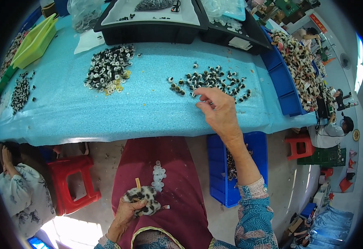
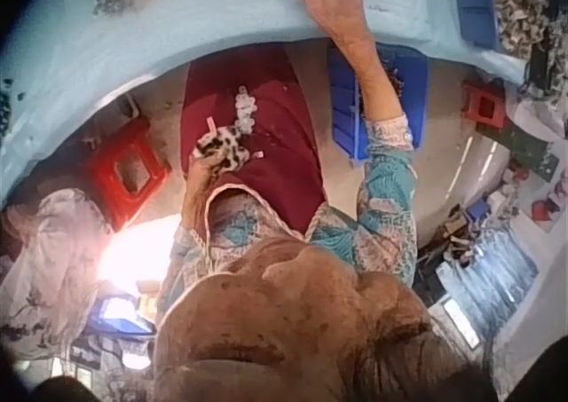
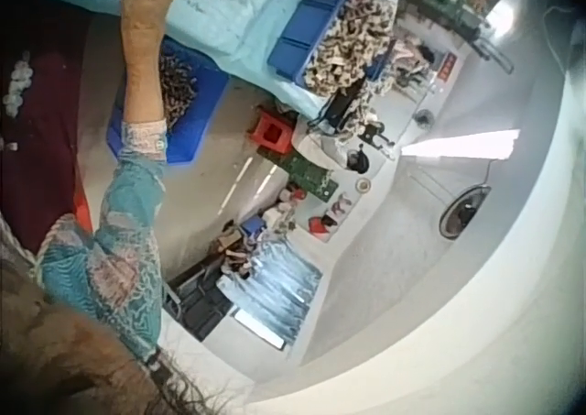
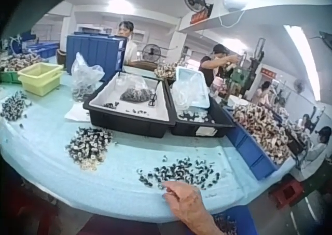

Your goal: The person assembles leopard-print plush toy parts and attaches tags to them with plastic fasteners by hand, working at a manufacturing workstation.

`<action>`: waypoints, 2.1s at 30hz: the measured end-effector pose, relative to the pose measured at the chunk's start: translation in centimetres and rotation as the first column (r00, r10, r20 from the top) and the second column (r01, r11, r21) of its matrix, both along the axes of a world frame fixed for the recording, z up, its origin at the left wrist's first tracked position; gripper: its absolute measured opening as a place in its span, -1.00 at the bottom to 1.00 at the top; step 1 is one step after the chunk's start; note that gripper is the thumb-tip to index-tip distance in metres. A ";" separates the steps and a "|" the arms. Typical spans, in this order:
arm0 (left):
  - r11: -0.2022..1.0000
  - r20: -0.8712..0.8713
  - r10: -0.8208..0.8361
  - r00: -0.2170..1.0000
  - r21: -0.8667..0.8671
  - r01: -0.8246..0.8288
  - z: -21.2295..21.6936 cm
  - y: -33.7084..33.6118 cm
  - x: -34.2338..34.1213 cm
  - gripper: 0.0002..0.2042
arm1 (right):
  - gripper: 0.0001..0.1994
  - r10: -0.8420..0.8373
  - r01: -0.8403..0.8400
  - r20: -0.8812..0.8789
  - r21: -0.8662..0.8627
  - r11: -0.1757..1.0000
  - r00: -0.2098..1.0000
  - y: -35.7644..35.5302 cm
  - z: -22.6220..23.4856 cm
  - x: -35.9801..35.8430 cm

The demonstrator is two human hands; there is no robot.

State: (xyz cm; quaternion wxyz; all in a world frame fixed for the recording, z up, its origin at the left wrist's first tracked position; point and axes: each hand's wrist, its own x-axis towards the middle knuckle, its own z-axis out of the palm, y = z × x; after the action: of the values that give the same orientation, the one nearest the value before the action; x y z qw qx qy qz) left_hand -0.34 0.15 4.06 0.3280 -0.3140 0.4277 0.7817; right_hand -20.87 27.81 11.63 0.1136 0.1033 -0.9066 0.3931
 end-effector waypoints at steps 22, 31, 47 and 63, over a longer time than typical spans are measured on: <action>0.999 0.050 0.010 0.999 -0.031 -0.009 0.1 0.1 0.6 -0.73 | -0.92 0.200 -0.153 -0.246 0.196 0.969 0.949 2.0 2.5 -3.1; 0.994 0.050 0.102 0.994 0.042 -0.104 0.2 0.2 0.7 -0.69 | -0.79 0.390 -0.025 0.116 -0.940 0.339 0.913 1.8 -0.5 2.4; 0.997 0.159 -0.066 0.985 -0.034 0.072 1.4 0.8 -0.4 -0.71 | -0.82 0.420 0.357 0.572 -0.797 0.487 0.705 -5.0 -6.3 16.5; 0.981 0.091 -0.106 0.990 -0.150 0.119 1.8 1.2 -0.5 -0.76 | -0.78 0.512 0.458 0.684 -0.729 0.509 0.520 -8.2 -6.8 19.9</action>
State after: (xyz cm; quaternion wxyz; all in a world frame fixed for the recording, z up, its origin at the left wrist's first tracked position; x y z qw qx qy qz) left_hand -0.83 1.32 5.86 0.3636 -0.3458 0.4904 0.7126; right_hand -0.95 19.64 4.79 -0.3187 -0.1575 -0.5094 0.7837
